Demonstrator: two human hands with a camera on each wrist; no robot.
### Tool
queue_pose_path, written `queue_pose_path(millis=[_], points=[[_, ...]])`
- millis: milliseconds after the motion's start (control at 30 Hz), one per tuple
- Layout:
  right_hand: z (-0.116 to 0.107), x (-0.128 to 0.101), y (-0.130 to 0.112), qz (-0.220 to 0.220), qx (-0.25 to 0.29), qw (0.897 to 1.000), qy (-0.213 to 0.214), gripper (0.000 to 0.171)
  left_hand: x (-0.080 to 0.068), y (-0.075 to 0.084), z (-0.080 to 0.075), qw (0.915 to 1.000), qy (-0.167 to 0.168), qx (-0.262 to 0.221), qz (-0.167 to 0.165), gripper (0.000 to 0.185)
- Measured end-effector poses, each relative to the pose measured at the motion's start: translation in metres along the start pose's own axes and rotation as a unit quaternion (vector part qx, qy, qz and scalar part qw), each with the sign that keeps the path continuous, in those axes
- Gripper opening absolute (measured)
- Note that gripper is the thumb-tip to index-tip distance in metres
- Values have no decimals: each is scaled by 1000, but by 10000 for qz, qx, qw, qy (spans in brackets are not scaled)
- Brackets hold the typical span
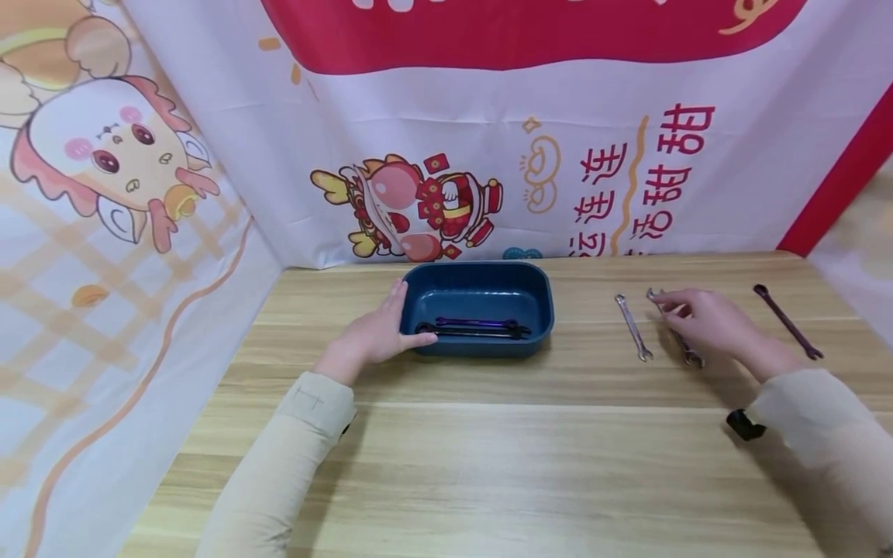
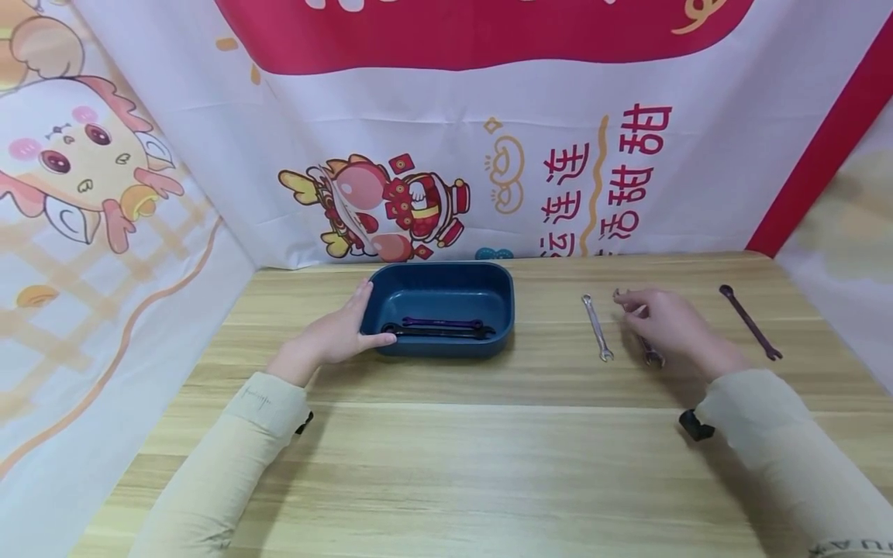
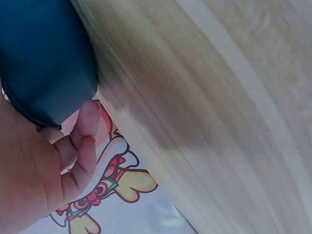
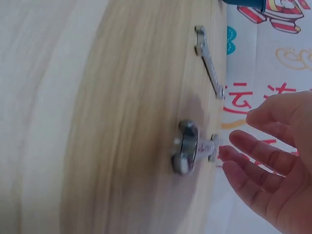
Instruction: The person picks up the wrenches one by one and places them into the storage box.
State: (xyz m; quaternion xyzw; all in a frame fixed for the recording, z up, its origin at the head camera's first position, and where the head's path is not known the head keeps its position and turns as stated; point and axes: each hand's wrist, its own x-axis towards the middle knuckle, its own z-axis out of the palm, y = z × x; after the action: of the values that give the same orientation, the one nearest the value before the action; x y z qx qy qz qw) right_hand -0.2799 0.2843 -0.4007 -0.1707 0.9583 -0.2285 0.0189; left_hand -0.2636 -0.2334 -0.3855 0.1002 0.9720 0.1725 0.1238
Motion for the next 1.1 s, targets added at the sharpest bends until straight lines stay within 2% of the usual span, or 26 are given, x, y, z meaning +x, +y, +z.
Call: queue_pose_path(millis=[267,600,767,933,1100], points=[[0,-3,15,202,55,9997,-131,40,0,1,1,10000,-14,9,-56,124],[-2,2,18,445,-92,9979,-457,62,0,2,0,10000,-33,-26,-64,124],[-3,5,17,558,-169,9950,-812,68,1,3,-2,10000,-4,-47,5,121],[-2,10,15,710,96,9888,-1308,73,0,3,-3,10000,-55,-7,-53,121],[-1,11,11,846,280,9849,-1485,76,-2,2,-2,9999,-69,-25,-77,121]])
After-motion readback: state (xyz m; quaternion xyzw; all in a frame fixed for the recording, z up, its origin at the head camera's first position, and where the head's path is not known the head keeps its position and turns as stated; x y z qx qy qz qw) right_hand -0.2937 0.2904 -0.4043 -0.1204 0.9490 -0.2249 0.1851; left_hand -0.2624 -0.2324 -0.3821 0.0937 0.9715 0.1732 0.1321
